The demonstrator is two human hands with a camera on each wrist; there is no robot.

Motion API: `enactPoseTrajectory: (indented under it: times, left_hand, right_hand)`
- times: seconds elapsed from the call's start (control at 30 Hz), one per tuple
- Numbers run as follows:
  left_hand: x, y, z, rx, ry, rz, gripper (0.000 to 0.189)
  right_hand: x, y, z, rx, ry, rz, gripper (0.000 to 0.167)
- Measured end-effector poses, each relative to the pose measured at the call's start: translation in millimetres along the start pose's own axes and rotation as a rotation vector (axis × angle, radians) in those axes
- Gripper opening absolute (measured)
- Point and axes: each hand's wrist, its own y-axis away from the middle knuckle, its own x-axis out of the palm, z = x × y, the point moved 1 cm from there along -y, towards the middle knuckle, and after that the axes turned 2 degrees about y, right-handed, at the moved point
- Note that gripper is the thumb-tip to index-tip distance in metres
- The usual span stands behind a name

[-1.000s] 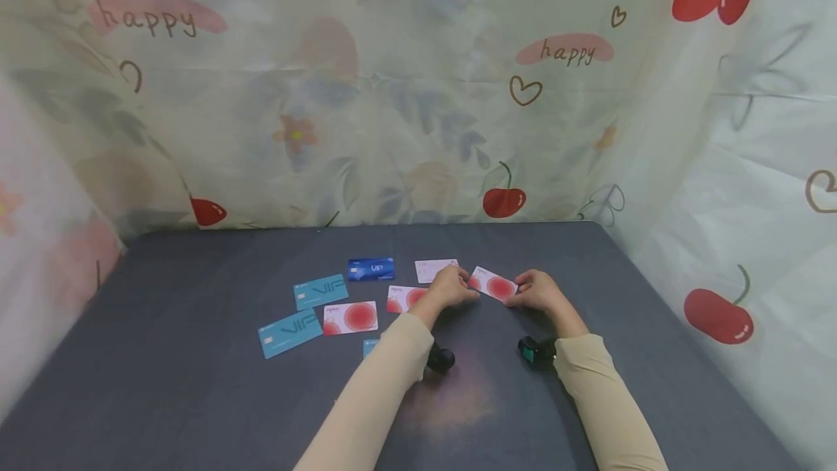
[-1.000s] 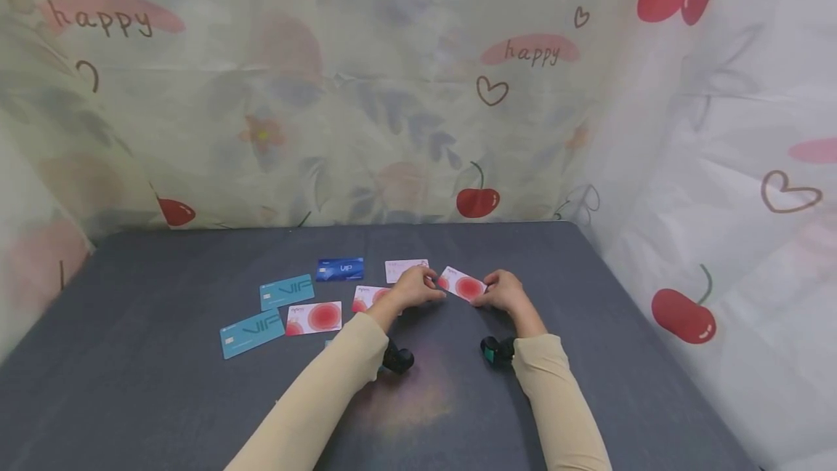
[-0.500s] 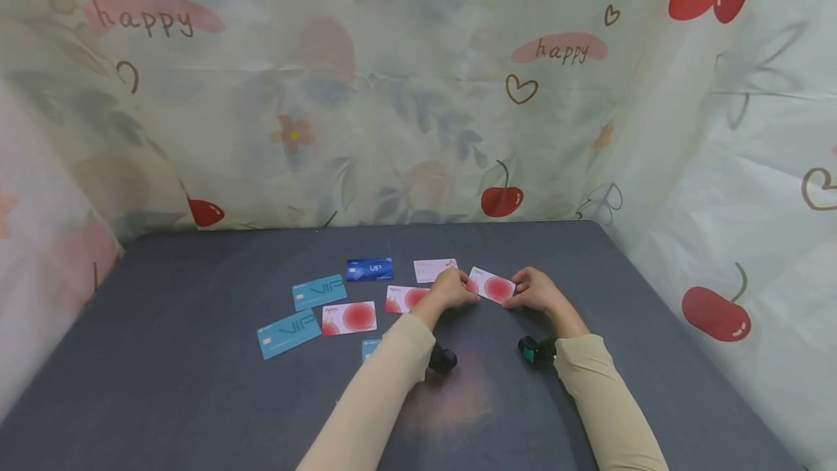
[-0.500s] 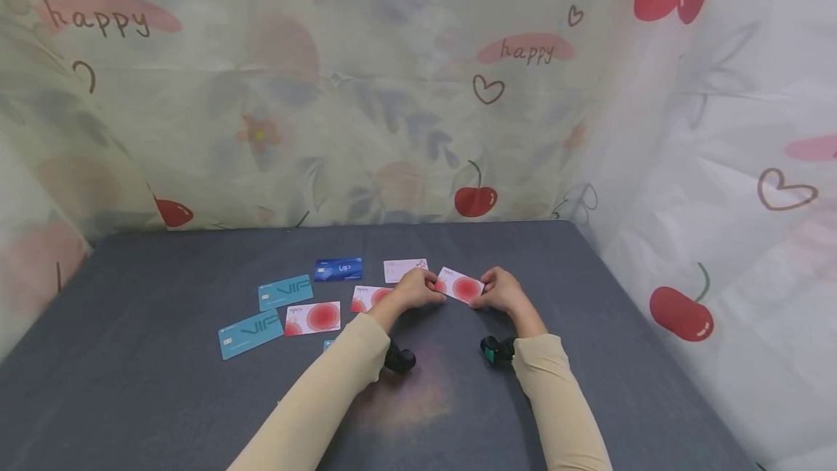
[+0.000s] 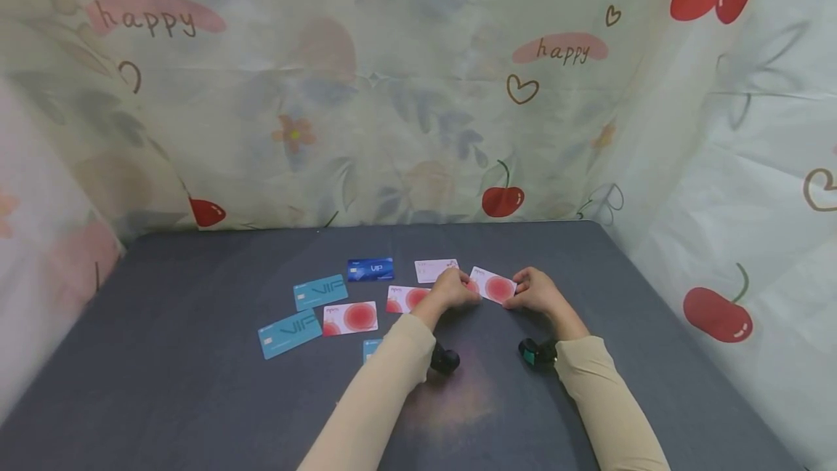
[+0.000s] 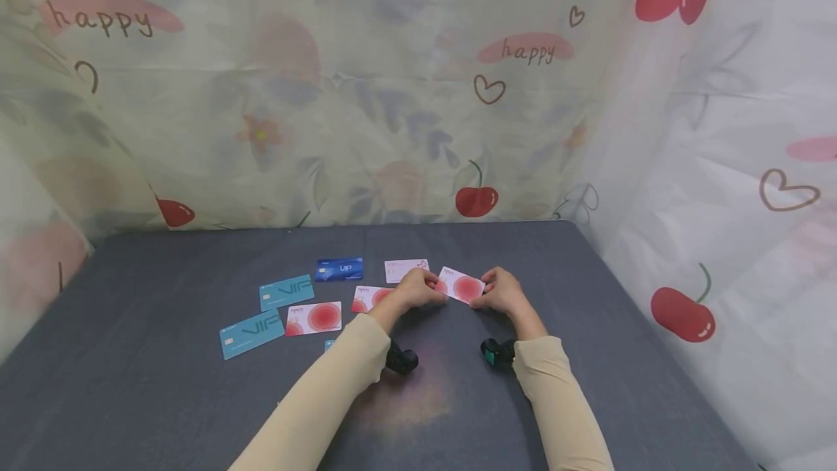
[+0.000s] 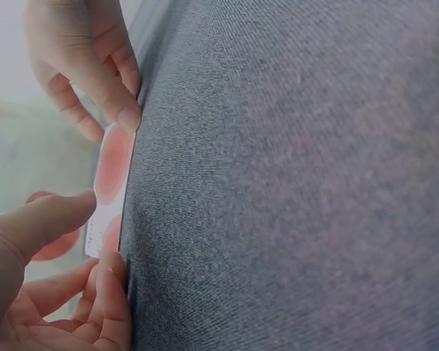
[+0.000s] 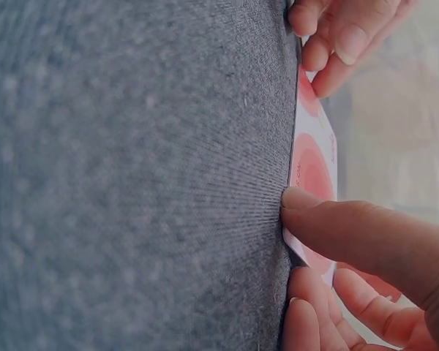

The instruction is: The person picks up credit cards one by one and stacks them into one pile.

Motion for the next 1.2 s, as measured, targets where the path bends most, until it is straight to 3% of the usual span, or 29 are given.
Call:
enactPoseTrajectory:
  times: [0.1, 0.17, 0.3, 0.4, 0.47, 0.6, 0.7, 0.73, 0.8, 0.97, 1.03, 1.07, 1.13, 1.2]
  left_hand:
    - [0.4, -2.2, 1.3, -0.006, 0.030, -0.012, 0.030]
    - [2.9, -5.9, 4.9, 0.017, -0.012, -0.045, 0.030]
    - [21.3, -54.3, 45.5, 0.077, -0.028, -0.068, 0.035]
    - [24.4, -74.4, 62.8, 0.060, 0.048, -0.022, 0.037]
    - [16.8, -64.2, 54.3, 0.022, 0.080, 0.005, 0.039]
    - [7.4, -54.3, 52.2, 0.071, 0.089, 0.022, 0.044]
    - [8.8, -61.9, 65.6, 0.157, 0.064, 0.001, 0.049]
    - [6.3, -59.5, 63.7, 0.124, 0.067, 0.016, 0.047]
    - [4.0, -56.4, 64.4, 0.136, 0.082, 0.013, 0.048]
    - [-14.4, -25.8, 43.8, 0.069, 0.127, 0.041, 0.048]
    - [-12.7, -32.4, 57.2, 0.144, 0.144, 0.017, 0.049]
    - [-11.5, -37.0, 64.2, 0.150, 0.145, 0.014, 0.049]
    - [-5.1, -54.6, 84.5, 0.147, 0.140, 0.005, 0.047]
    - [5.1, -80.4, 114.0, 0.195, 0.132, -0.023, 0.047]
  right_hand:
    - [0.2, 1.1, 1.2, -0.002, 0.006, -0.012, 0.055]
    - [0.1, 2.2, 2.2, -0.004, 0.007, -0.018, 0.055]
    - [-0.3, 3.2, 4.0, -0.011, -0.003, -0.024, 0.055]
    - [-0.8, 4.2, 5.8, -0.024, -0.013, -0.025, 0.054]
    - [-1.1, 5.2, 7.0, -0.040, -0.020, -0.029, 0.054]
    - [-1.6, 8.3, 9.7, -0.071, -0.022, -0.034, 0.054]
    - [-1.5, 11.1, 12.1, -0.104, -0.015, -0.040, 0.054]
    - [-1.0, 11.6, 13.2, -0.112, -0.014, -0.043, 0.054]
    - [-0.4, 12.5, 15.4, -0.131, -0.015, -0.046, 0.054]
    - [2.8, 15.8, 23.0, -0.143, -0.042, -0.034, 0.054]
    - [4.4, 17.6, 26.2, -0.142, -0.051, -0.030, 0.054]
    - [5.2, 18.4, 27.6, -0.144, -0.054, -0.028, 0.054]
    - [6.6, 20.1, 30.6, -0.152, -0.066, -0.027, 0.054]
    - [8.2, 21.3, 33.5, -0.158, -0.079, -0.025, 0.053]
